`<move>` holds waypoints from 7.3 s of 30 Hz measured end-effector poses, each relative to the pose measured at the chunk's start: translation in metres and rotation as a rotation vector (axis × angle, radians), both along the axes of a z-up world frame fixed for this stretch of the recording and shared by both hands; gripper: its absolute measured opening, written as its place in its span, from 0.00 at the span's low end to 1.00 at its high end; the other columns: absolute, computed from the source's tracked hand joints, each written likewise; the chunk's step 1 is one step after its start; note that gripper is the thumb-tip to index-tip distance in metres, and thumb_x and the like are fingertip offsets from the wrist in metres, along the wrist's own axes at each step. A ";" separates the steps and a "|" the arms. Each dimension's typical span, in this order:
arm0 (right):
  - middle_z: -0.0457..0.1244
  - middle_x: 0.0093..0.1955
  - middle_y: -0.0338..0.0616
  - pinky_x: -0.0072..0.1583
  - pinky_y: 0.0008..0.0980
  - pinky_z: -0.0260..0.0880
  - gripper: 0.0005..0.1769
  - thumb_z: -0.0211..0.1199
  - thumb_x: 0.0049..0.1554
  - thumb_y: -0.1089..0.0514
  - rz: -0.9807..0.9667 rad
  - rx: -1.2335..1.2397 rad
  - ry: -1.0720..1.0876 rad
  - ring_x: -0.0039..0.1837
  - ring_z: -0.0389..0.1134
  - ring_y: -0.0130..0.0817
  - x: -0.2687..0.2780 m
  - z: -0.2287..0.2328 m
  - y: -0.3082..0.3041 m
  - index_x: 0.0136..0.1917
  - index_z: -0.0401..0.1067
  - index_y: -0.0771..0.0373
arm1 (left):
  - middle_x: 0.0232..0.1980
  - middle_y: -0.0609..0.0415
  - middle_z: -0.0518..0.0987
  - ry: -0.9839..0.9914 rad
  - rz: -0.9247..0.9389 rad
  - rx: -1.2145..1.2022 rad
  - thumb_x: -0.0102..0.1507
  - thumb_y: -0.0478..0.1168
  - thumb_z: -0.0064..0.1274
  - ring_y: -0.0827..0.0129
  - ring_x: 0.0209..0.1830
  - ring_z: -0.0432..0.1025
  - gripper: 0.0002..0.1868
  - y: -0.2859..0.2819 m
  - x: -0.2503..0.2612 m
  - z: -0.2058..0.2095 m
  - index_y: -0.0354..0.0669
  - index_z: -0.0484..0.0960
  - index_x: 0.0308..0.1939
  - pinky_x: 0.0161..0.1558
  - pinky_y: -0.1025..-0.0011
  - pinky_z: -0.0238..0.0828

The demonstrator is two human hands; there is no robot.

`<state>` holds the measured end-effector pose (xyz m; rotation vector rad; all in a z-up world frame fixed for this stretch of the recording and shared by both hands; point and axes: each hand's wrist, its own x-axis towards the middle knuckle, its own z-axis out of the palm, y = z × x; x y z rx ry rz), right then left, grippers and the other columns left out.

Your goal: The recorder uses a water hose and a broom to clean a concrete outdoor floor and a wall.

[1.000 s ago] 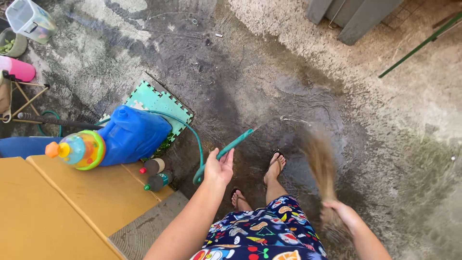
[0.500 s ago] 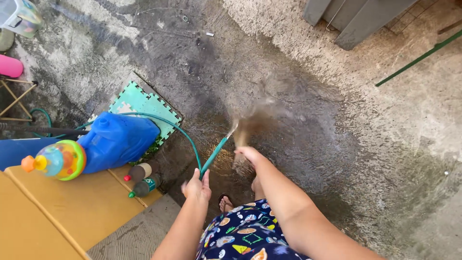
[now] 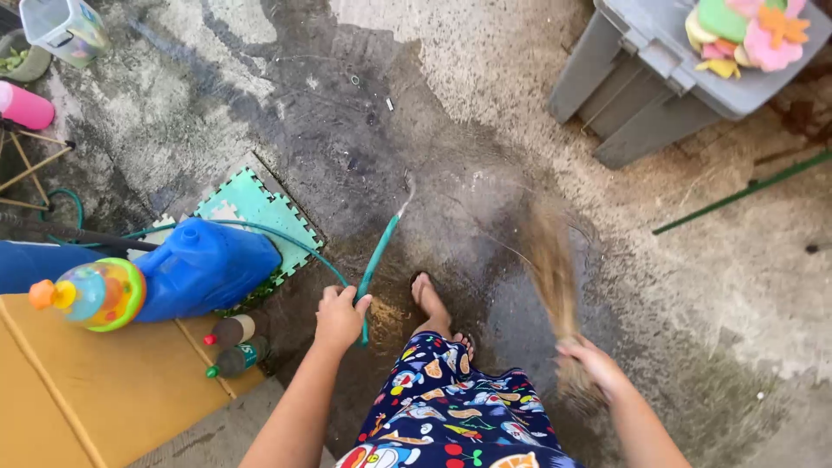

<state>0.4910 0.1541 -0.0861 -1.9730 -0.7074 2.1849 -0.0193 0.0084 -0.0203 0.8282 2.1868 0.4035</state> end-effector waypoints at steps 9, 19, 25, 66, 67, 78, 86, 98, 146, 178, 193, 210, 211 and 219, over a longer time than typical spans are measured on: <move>0.68 0.49 0.59 0.47 0.56 0.69 0.29 0.65 0.50 0.41 0.001 -0.181 -0.323 0.45 0.69 0.53 0.002 -0.207 0.150 0.57 0.72 0.62 | 0.22 0.59 0.69 -0.561 0.350 0.187 0.70 0.49 0.43 0.73 0.15 0.63 0.14 0.081 -0.034 -0.026 0.44 0.69 0.37 0.19 0.70 0.63; 0.70 0.56 0.45 0.55 0.34 0.70 0.32 0.70 0.52 0.64 0.580 0.333 0.320 0.53 0.70 0.33 -0.448 -0.246 0.232 0.69 0.67 0.65 | 0.25 0.52 0.71 -0.496 0.377 0.085 0.71 0.49 0.45 0.67 0.21 0.65 0.13 0.193 -0.058 -0.027 0.42 0.74 0.42 0.25 0.63 0.63; 0.68 0.50 0.55 0.42 0.47 0.71 0.51 0.64 0.47 0.68 0.453 0.104 0.150 0.40 0.68 0.46 -0.460 -0.046 0.301 0.79 0.48 0.50 | 0.34 0.40 0.78 -0.213 0.260 0.166 0.69 0.50 0.46 0.47 0.36 0.74 0.16 0.222 -0.082 0.003 0.39 0.74 0.44 0.41 0.55 0.70; 0.63 0.47 0.48 0.43 0.44 0.71 0.36 0.62 0.49 0.68 1.177 0.212 0.183 0.42 0.68 0.41 -0.627 -0.088 0.489 0.70 0.56 0.59 | 0.36 0.37 0.80 -0.019 0.942 0.200 0.65 0.51 0.51 0.38 0.40 0.74 0.16 0.318 0.014 0.091 0.42 0.73 0.41 0.38 0.47 0.69; 0.63 0.47 0.48 0.43 0.44 0.71 0.36 0.62 0.49 0.68 1.206 0.208 0.180 0.42 0.68 0.41 -0.617 -0.088 0.483 0.70 0.56 0.59 | 0.36 0.37 0.80 -0.022 0.971 0.200 0.65 0.51 0.51 0.38 0.40 0.74 0.16 0.312 0.020 0.096 0.42 0.73 0.41 0.38 0.47 0.69; 0.67 0.51 0.53 0.50 0.39 0.74 0.32 0.65 0.47 0.62 1.739 -0.263 0.079 0.49 0.72 0.42 -0.439 -0.006 0.361 0.65 0.66 0.68 | 0.36 0.41 0.82 0.049 1.062 0.061 0.64 0.51 0.52 0.42 0.40 0.75 0.14 0.242 0.150 0.101 0.46 0.78 0.45 0.40 0.46 0.69; 0.68 0.61 0.49 0.61 0.32 0.68 0.43 0.75 0.42 0.53 2.680 -0.066 0.181 0.57 0.69 0.35 -0.371 -0.115 0.285 0.71 0.69 0.61 | 0.35 0.43 0.82 0.059 1.172 0.059 0.63 0.49 0.55 0.45 0.39 0.76 0.13 0.229 0.218 0.118 0.46 0.79 0.43 0.40 0.50 0.71; 0.68 0.44 0.48 0.47 0.42 0.69 0.21 0.71 0.47 0.60 1.883 0.414 -0.057 0.41 0.68 0.39 -0.634 -0.176 0.494 0.55 0.76 0.66 | 0.38 0.42 0.82 0.187 1.296 0.131 0.63 0.49 0.55 0.43 0.40 0.75 0.14 0.260 0.204 0.083 0.45 0.80 0.45 0.40 0.49 0.70; 0.72 0.46 0.49 0.48 0.38 0.72 0.17 0.71 0.49 0.53 2.529 -0.198 0.076 0.45 0.72 0.39 -0.289 -0.146 0.206 0.51 0.80 0.59 | 0.44 0.66 0.80 0.114 0.854 -0.825 0.64 0.43 0.51 0.70 0.55 0.70 0.10 0.063 0.273 0.081 0.65 0.89 0.40 0.54 0.61 0.62; 0.72 0.42 0.52 0.50 0.53 0.70 0.21 0.69 0.50 0.50 1.690 -0.043 -0.283 0.42 0.72 0.46 -0.572 -0.117 0.328 0.55 0.77 0.60 | 0.43 0.54 0.79 0.317 1.155 -0.566 0.61 0.50 0.58 0.58 0.50 0.73 0.22 0.157 0.229 0.046 0.55 0.83 0.59 0.47 0.57 0.72; 0.71 0.50 0.50 0.47 0.36 0.74 0.37 0.68 0.52 0.54 1.790 -0.406 -0.039 0.44 0.74 0.37 -0.514 -0.056 0.563 0.70 0.62 0.68 | 0.35 0.48 0.77 0.024 1.269 -0.020 0.60 0.46 0.59 0.56 0.43 0.73 0.20 0.321 0.186 0.076 0.55 0.85 0.57 0.48 0.62 0.71; 0.70 0.52 0.53 0.49 0.40 0.74 0.36 0.73 0.47 0.52 2.011 0.248 -0.094 0.46 0.74 0.41 -0.648 -0.014 0.781 0.67 0.72 0.64 | 0.44 0.43 0.80 -0.001 1.298 -0.069 0.63 0.49 0.55 0.48 0.49 0.76 0.20 0.440 0.075 0.098 0.53 0.83 0.58 0.50 0.57 0.72; 0.70 0.52 0.53 0.49 0.40 0.74 0.36 0.73 0.47 0.52 2.006 0.257 -0.082 0.46 0.74 0.41 -0.645 -0.028 0.787 0.67 0.72 0.64 | 0.44 0.43 0.80 0.013 1.296 -0.065 0.63 0.49 0.55 0.48 0.49 0.76 0.20 0.442 0.069 0.098 0.53 0.83 0.58 0.50 0.57 0.72; 0.72 0.54 0.53 0.58 0.38 0.72 0.27 0.71 0.45 0.49 2.111 0.921 -0.273 0.55 0.73 0.46 -0.707 -0.091 0.789 0.57 0.81 0.61 | 0.50 0.46 0.82 -0.010 1.200 -0.127 0.63 0.51 0.53 0.51 0.51 0.77 0.20 0.483 -0.001 0.145 0.59 0.83 0.59 0.52 0.57 0.73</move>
